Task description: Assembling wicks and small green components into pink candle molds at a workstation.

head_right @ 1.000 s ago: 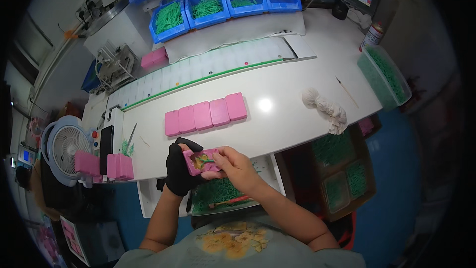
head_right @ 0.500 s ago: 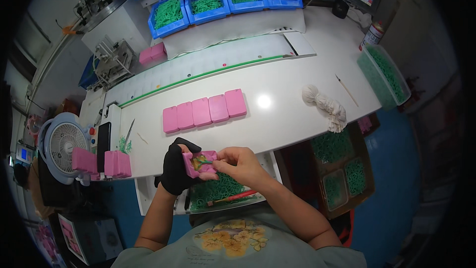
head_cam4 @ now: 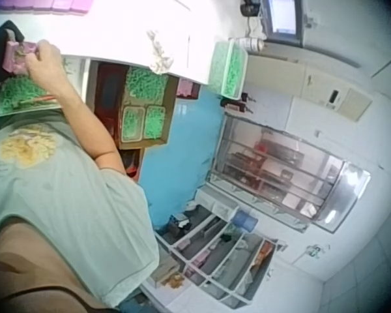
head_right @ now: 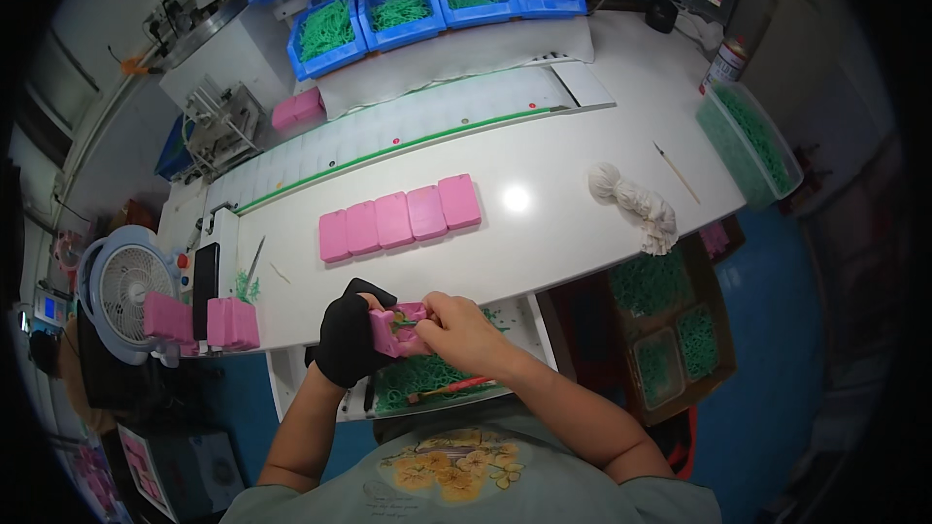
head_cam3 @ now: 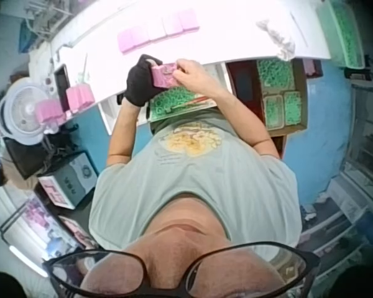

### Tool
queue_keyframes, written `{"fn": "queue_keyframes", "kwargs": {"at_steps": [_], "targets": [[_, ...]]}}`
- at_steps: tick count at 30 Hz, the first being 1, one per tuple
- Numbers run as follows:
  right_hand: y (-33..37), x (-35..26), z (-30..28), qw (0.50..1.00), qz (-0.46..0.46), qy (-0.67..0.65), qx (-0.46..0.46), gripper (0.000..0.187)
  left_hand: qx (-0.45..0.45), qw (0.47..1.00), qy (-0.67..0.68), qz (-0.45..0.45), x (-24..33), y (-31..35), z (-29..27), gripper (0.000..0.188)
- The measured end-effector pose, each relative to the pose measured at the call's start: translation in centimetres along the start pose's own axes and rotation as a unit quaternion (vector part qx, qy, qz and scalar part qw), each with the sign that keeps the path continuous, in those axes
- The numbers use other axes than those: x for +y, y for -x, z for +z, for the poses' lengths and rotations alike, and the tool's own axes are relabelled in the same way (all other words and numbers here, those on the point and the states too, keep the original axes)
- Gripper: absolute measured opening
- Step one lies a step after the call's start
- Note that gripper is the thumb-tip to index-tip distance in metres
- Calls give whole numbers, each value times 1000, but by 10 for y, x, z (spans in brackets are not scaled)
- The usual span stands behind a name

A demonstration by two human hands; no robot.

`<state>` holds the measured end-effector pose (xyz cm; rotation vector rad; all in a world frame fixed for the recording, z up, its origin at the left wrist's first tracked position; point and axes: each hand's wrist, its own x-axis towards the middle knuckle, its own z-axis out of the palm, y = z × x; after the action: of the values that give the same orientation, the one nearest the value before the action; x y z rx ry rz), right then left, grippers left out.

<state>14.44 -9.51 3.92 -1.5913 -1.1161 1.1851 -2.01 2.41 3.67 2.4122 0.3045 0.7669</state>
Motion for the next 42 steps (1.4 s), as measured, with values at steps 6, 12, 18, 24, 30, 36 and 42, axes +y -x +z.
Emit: {"fn": "queue_keyframes", "kwargs": {"at_steps": [6,12,18,24,30,36,42], "targets": [[13,-2,-7,997,-49,-23,-57,26,26,994,-57,-89,0,7,-7,83],[8,-22,-18,999,-53,11,-2,28,67,997,30,18,-5,13,2,85],[-4,-2,-23,958,-283,-41,-22,17,169,863,452,-152,20,1,29,75],[-8,-3,-30,947,-313,34,-69,12,-54,668,713,-206,11,8,12,96],[-1,-3,-21,975,-221,-15,-12,14,-59,731,644,-219,6,7,10,93],[1,-3,-11,989,-116,-87,41,11,35,838,492,-233,3,-1,12,103],[-3,-7,-26,993,-110,-38,9,17,-63,873,435,-211,9,-3,3,104]]}}
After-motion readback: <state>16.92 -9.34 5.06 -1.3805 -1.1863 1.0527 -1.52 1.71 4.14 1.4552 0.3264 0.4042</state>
